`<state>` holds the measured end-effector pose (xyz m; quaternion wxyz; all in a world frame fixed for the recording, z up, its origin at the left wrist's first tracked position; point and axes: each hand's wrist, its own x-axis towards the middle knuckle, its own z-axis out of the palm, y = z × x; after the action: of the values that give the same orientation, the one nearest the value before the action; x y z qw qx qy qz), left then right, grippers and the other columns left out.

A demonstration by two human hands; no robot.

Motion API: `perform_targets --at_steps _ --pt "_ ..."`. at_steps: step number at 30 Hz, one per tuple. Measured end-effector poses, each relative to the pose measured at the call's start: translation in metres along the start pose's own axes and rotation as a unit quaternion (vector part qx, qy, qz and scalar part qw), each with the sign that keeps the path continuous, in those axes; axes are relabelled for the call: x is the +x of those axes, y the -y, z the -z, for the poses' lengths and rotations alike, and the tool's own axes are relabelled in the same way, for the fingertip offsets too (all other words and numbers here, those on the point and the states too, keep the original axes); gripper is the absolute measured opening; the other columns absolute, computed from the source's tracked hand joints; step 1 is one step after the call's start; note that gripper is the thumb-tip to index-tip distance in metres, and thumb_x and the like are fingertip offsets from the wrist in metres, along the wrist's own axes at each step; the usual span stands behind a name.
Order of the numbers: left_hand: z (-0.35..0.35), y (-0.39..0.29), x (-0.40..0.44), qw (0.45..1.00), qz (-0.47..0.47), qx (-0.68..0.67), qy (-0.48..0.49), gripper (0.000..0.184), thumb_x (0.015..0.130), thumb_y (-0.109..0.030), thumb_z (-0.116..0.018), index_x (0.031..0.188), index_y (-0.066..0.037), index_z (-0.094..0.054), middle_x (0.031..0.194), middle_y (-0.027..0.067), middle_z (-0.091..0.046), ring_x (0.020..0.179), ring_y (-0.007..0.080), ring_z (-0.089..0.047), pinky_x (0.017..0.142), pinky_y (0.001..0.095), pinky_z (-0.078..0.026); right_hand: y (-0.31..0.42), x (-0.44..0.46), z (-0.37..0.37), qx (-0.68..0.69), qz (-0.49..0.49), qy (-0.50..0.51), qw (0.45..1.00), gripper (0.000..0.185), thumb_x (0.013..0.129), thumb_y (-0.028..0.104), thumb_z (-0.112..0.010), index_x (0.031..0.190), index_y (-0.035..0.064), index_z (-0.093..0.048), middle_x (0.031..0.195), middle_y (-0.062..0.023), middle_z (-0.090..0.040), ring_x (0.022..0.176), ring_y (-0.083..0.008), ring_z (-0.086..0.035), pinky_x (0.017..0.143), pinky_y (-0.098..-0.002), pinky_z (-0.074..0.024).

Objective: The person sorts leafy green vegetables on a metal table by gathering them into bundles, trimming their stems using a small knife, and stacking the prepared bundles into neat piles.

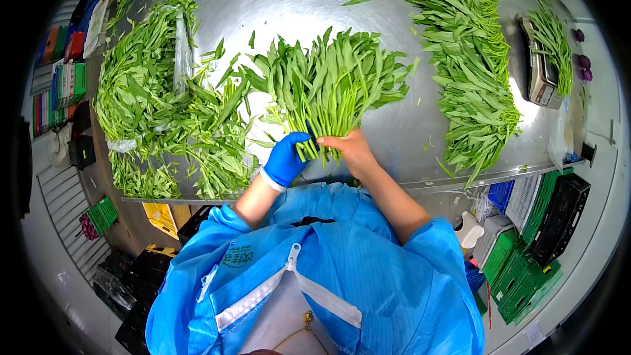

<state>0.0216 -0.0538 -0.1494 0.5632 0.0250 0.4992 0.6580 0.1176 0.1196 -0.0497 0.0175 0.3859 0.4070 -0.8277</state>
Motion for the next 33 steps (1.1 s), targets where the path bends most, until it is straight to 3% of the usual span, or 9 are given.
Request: perform_targets --at_steps 2,7,8,10,14,19,26,30,33 --pt "-0.056 -0.070 -0.017 0.962 0.055 -0.267 -0.009 0.046 0.083 -0.008 -0.048 0.128 0.002 -0.050 0.121 0.0122 -0.059 0.108 0.0234 -0.058 0.096 0.0329 -0.044 0.006 -0.003 0.001 0.016 0.046 -0.011 0.999 0.039 0.076 0.002 -0.070 0.113 0.0027 -0.059 0.103 -0.0045 -0.065 0.093 -0.0146 -0.060 0.085 -0.0295 -0.0454" --pt "-0.045 -0.058 -0.012 0.971 0.077 -0.227 0.000 0.048 0.083 -0.008 -0.048 0.130 0.002 -0.048 0.120 0.0147 -0.059 0.110 0.0265 -0.057 0.098 0.0341 -0.042 0.004 -0.004 0.003 0.017 0.016 0.011 1.000 0.037 0.077 0.003 -0.070 0.112 0.0026 -0.060 0.102 -0.0037 -0.065 0.091 -0.0142 -0.061 0.084 -0.0287 -0.0466" --pt "-0.044 -0.058 -0.013 1.000 -0.001 -0.022 0.015 0.046 0.084 -0.009 -0.047 0.129 0.003 -0.048 0.121 0.0145 -0.059 0.110 0.0265 -0.056 0.098 0.0341 -0.042 0.004 -0.004 -0.001 0.016 -0.004 0.021 1.000 0.037 0.077 0.003 -0.070 0.113 0.0024 -0.059 0.103 -0.0037 -0.065 0.092 -0.0144 -0.061 0.085 -0.0289 -0.0464" --pt "-0.041 -0.058 -0.022 0.911 -0.151 0.381 0.040 0.044 0.087 -0.010 -0.045 0.129 0.004 -0.048 0.121 0.0141 -0.059 0.112 0.0265 -0.056 0.099 0.0340 -0.041 0.003 -0.004 -0.012 0.074 -0.024 0.040 0.996 0.042 0.077 0.003 -0.071 0.117 0.0022 -0.058 0.108 -0.0049 -0.064 0.098 -0.0151 -0.059 0.090 -0.0301 -0.0446" --pt "-0.065 -0.076 -0.014 0.996 0.046 0.070 0.034 0.048 0.098 -0.028 -0.048 0.135 0.003 -0.042 0.128 0.0094 -0.053 0.116 0.0201 -0.051 0.102 0.0319 -0.038 -0.002 -0.003 -0.011 0.077 -0.008 0.069 0.995 0.048 0.076 -0.001 -0.071 0.121 0.0020 -0.055 0.113 -0.0061 -0.062 0.102 -0.0163 -0.058 0.092 -0.0314 -0.0441" --pt "-0.057 -0.058 -0.017 0.960 -0.112 0.256 0.029 0.052 0.094 -0.024 -0.051 0.135 0.004 -0.037 0.130 0.0190 -0.050 0.121 0.0260 -0.048 0.102 0.0359 -0.036 0.008 -0.020 -0.011 0.026 0.041 0.070 0.996 0.050 0.073 -0.005 -0.070 0.120 0.0020 -0.055 0.113 -0.0062 -0.062 0.102 -0.0173 -0.058 0.092 -0.0318 -0.0446" --pt "-0.053 -0.059 -0.008 0.925 -0.104 0.361 0.060 0.053 0.094 -0.030 -0.053 0.134 0.002 -0.042 0.130 0.0183 -0.051 0.121 0.0283 -0.049 0.102 0.0377 -0.036 -0.005 -0.006 0.000 0.105 -0.045 0.101 0.988 0.050 0.073 -0.005 -0.070 0.120 0.0026 -0.055 0.112 -0.0060 -0.062 0.101 -0.0176 -0.059 0.091 -0.0314 -0.0448" --pt "-0.055 -0.070 -0.016 0.983 0.081 0.155 -0.063 0.037 0.091 -0.021 -0.059 0.121 0.001 -0.057 0.111 0.0086 -0.064 0.101 0.0146 -0.058 0.087 0.0273 -0.045 -0.005 -0.007 0.002 0.091 -0.028 0.057 0.994 0.050 0.072 -0.004 -0.070 0.120 0.0033 -0.055 0.110 -0.0051 -0.063 0.100 -0.0171 -0.059 0.090 -0.0306 -0.0444" --pt "-0.046 -0.071 -0.021 0.995 0.073 -0.034 -0.065 0.030 0.089 -0.013 -0.060 0.116 -0.001 -0.060 0.103 0.0052 -0.066 0.089 0.0115 -0.060 0.077 0.0243 -0.047 -0.011 -0.005 0.003 0.088 -0.010 0.041 0.995 0.049 0.072 -0.004 -0.070 0.118 0.0037 -0.055 0.109 -0.0049 -0.063 0.099 -0.0165 -0.059 0.090 -0.0302 -0.0445"
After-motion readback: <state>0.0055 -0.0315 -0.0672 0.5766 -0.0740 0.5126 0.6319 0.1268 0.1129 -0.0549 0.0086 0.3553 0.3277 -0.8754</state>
